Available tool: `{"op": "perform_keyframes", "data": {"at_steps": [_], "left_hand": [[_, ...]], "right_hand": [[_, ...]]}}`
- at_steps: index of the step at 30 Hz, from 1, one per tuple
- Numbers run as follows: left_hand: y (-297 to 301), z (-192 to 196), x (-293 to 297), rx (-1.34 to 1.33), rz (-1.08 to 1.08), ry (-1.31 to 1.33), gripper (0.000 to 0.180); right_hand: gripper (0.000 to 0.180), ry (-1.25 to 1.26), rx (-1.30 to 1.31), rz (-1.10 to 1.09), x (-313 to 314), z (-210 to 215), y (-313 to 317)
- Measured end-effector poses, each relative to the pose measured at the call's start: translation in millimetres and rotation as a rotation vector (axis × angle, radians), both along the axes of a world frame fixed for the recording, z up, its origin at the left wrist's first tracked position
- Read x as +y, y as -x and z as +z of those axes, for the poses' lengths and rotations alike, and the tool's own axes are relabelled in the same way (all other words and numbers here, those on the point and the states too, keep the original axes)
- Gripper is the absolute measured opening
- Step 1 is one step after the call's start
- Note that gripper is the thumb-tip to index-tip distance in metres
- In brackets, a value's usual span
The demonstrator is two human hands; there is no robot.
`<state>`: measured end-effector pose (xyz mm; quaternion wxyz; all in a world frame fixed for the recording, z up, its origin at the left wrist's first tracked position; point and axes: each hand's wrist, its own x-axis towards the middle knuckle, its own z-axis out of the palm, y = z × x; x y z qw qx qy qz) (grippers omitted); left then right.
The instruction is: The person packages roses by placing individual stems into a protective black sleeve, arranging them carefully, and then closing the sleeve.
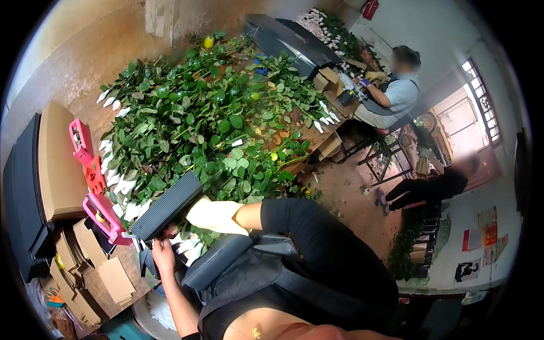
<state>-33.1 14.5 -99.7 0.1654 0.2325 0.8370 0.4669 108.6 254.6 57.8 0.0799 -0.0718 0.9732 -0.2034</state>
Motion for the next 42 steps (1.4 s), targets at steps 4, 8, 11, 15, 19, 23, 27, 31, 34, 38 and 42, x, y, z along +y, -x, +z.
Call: {"op": "perform_keyframes", "data": {"at_steps": [4, 8, 11, 15, 19, 23, 27, 31, 34, 38, 42], "left_hand": [[2.4, -3.2, 0.6, -0.123, 0.029, 0.024, 0.027], [2.3, -0.7, 9.2, -0.23, 0.089, 0.027, 0.04], [-8.7, 7.7, 15.5, -0.101, 0.098, -0.04, 0.036], [-24.2, -13.3, 19.0, -0.083, 0.232, -0.273, 0.021], [-34.8, 16.4, 24.6, -0.271, 0.477, -0.262, 0.019], [-14.9, 38.8, -14.1, -0.438, 0.832, -0.581, 0.026], [-4.2, 55.1, -62.5, 0.044, 0.418, -0.253, 0.015], [-25.0, 57.4, -55.8, -0.188, 0.216, -0.064, 0.026], [-36.2, 85.5, -20.3, 0.022, 0.013, 0.22, 0.044], [-39.7, 58.7, -2.0, 0.105, -0.076, 0.224, 0.034], [-53.8, 27.8, -15.5, -0.101, 0.326, -0.161, 0.024]], "right_hand": [[0.019, 0.012, 0.01, 0.004, -5.2, 0.3, -2.7], [0.02, 0.032, 0.0, 0.009, -8.6, -3.8, -1.0], [0.02, 0.046, -0.003, 0.012, -8.6, -5.6, 0.8], [0.021, 0.049, 0.005, 0.014, -2.7, -3.2, -0.6], [0.021, 0.058, 0.008, 0.016, 1.0, 1.1, 0.7], [0.022, 0.128, 0.066, 0.044, -1.6, -3.1, 8.4], [0.025, 0.339, -0.095, -0.024, 3.0, 13.2, 15.9], [0.042, -0.086, -0.299, -0.061, 0.2, -31.8, 36.5], [0.053, -0.286, -0.28, -0.058, -11.4, -53.9, 40.5], [0.062, -0.286, -0.255, -0.119, -9.0, -73.4, 33.9], [0.063, -0.209, -0.373, -0.135, -10.0, -56.1, 46.4]]}}
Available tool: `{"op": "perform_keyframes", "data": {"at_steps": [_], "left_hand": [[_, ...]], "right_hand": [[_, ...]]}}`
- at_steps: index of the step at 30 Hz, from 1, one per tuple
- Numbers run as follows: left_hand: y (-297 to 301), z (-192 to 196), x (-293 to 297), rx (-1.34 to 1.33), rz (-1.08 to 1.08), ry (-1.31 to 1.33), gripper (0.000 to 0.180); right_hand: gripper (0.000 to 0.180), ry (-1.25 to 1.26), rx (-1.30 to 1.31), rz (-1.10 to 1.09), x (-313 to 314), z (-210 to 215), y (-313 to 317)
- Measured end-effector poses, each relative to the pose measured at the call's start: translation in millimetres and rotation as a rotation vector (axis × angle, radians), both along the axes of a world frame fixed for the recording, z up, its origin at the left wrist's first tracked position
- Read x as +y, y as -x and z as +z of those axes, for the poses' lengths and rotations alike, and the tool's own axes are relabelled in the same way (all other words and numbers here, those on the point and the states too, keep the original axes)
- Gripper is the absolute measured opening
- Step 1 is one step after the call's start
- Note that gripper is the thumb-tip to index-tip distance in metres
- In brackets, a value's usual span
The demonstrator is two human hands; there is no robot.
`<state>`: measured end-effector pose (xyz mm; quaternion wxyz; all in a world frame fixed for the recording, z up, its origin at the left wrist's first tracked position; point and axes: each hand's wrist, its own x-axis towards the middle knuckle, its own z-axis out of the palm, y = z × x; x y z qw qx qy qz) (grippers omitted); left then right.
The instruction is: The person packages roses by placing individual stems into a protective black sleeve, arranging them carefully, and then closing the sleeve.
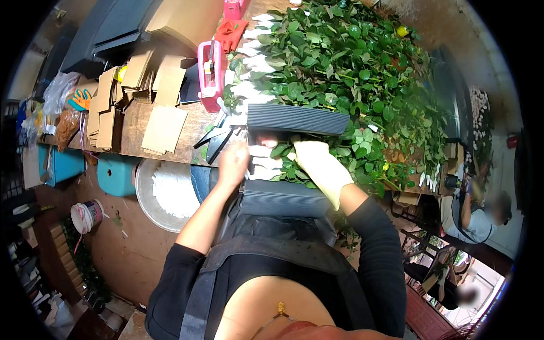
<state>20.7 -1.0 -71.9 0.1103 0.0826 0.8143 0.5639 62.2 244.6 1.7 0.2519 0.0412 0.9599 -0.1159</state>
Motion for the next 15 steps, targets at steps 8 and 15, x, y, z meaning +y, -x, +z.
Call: {"op": "perform_keyframes", "data": {"at_steps": [8, 15], "left_hand": [[15.7, 47.1, -16.7, -0.023, -0.293, 0.306, 0.041], [-2.0, 26.0, -13.2, -0.185, -0.277, 0.058, 0.026]], "right_hand": [[0.064, 0.013, -0.01, 0.088, -0.3, 13.5, -6.8], [0.064, -0.178, 0.258, 0.181, -9.8, -20.3, -21.4]]}}
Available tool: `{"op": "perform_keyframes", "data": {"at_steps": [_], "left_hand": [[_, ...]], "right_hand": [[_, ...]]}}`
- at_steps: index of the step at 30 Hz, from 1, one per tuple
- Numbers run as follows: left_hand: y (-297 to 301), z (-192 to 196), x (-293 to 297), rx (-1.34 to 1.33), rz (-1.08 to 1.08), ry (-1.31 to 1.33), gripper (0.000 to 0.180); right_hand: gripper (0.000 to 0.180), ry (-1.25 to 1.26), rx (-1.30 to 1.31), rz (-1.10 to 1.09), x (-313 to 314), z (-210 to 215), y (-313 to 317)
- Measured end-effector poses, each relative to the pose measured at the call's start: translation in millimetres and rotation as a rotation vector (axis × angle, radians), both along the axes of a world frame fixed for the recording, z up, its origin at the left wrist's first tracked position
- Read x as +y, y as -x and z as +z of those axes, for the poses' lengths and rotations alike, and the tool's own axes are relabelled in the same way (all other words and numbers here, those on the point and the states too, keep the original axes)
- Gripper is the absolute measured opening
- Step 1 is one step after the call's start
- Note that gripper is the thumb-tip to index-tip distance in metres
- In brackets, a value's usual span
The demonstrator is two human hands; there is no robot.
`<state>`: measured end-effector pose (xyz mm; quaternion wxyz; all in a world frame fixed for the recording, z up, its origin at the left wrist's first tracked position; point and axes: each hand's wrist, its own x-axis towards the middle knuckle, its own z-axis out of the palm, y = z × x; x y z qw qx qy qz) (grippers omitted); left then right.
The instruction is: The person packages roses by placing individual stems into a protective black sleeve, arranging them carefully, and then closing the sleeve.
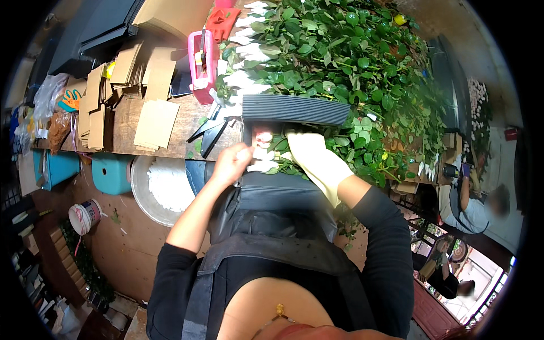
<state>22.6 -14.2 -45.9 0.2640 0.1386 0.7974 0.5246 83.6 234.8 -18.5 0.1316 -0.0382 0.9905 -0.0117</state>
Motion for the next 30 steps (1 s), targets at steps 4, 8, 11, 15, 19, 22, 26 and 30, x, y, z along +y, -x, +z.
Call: {"op": "perform_keyframes", "data": {"at_steps": [4, 8, 11, 15, 19, 22, 26, 30], "left_hand": [[26.5, -0.8, -44.7, 0.074, 0.167, -0.253, 0.012], [17.3, 26.8, -39.9, 0.029, -0.123, 0.203, 0.036], [20.1, 40.7, -17.3, -0.073, -0.39, 0.281, 0.042], [25.9, 23.5, -7.4, -0.258, -0.458, 0.115, 0.035], [14.6, 19.1, -9.4, -0.527, -0.239, -0.13, 0.031], [-4.5, 18.4, -4.8, -0.619, -0.034, -0.228, 0.028], [-12.7, 4.1, -31.4, -0.826, 0.392, -0.407, 0.021], [11.9, 13.8, -152.2, -0.144, 0.27, 0.065, 0.029]], "right_hand": [[0.065, 0.055, -0.189, -0.067, 5.9, 12.9, 7.0], [0.052, 0.338, -0.261, -0.126, 8.0, 86.2, 15.1], [0.039, 0.494, 0.129, 0.059, -9.0, 97.0, 1.2], [0.032, 0.373, -0.381, 0.015, -30.8, 106.0, 8.5], [0.032, 0.314, -0.562, -0.001, -27.8, 92.1, 16.7], [0.031, 0.249, -0.735, -0.086, -37.4, 91.5, 27.3], [0.033, 0.392, -0.775, -0.32, -33.7, 58.1, 18.8], [0.036, 0.217, -0.696, -0.138, -47.6, 57.2, 27.3]]}}
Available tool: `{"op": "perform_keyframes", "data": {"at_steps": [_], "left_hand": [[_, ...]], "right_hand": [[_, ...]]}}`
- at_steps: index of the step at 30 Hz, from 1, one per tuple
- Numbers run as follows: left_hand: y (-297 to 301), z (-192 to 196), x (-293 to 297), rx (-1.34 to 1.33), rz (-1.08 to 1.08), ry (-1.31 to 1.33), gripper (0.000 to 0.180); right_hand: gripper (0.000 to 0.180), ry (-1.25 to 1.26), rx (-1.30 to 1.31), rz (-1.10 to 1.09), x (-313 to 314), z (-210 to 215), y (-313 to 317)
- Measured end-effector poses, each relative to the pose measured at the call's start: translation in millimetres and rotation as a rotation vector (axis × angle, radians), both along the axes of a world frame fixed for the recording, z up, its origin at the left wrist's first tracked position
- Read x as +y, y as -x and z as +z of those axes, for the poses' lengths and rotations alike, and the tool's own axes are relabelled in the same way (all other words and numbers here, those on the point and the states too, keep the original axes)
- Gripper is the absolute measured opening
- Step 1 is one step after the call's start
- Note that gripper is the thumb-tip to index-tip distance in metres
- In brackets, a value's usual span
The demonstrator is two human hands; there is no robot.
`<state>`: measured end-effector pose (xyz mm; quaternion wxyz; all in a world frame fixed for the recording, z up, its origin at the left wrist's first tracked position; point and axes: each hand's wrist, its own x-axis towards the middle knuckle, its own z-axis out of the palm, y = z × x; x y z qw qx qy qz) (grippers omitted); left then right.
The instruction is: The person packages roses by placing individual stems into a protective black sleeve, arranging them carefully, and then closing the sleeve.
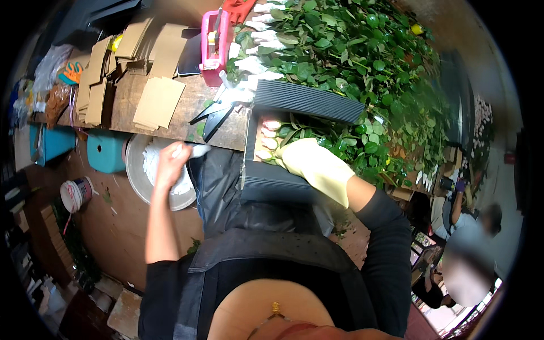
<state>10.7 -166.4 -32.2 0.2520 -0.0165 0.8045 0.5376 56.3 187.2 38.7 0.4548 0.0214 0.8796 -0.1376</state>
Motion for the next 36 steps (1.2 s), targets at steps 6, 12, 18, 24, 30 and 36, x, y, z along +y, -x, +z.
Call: {"op": "perform_keyframes", "data": {"at_steps": [6, 12, 18, 24, 30, 36], "left_hand": [[-8.1, 44.0, -14.5, 0.752, -0.401, 0.999, 0.027], [-6.0, -5.5, 127.9, 0.165, -0.393, -0.197, 0.076], [2.8, -36.7, 155.4, 0.355, -0.654, 0.051, 0.1], [1.0, -34.4, 153.2, 0.383, -0.651, 0.043, 0.084], [1.9, -25.6, 153.0, 0.346, -0.66, 0.069, 0.076], [0.9, -23.8, 156.7, 0.329, -0.667, 0.081, 0.066]], "right_hand": [[0.041, 0.18, 0.263, 0.225, 19.6, -178.6, -30.1], [0.04, 0.139, 0.156, 0.361, 6.7, -58.1, 4.8], [0.039, 0.105, 0.08, 0.447, 9.7, 27.4, 16.0], [0.034, 0.012, 0.354, 0.273, 22.9, 9.1, 0.5], [0.022, 0.167, 0.751, 0.307, 22.7, -35.2, -17.3], [0.019, 0.125, 0.8, 0.339, 16.1, -36.1, -17.7]]}}
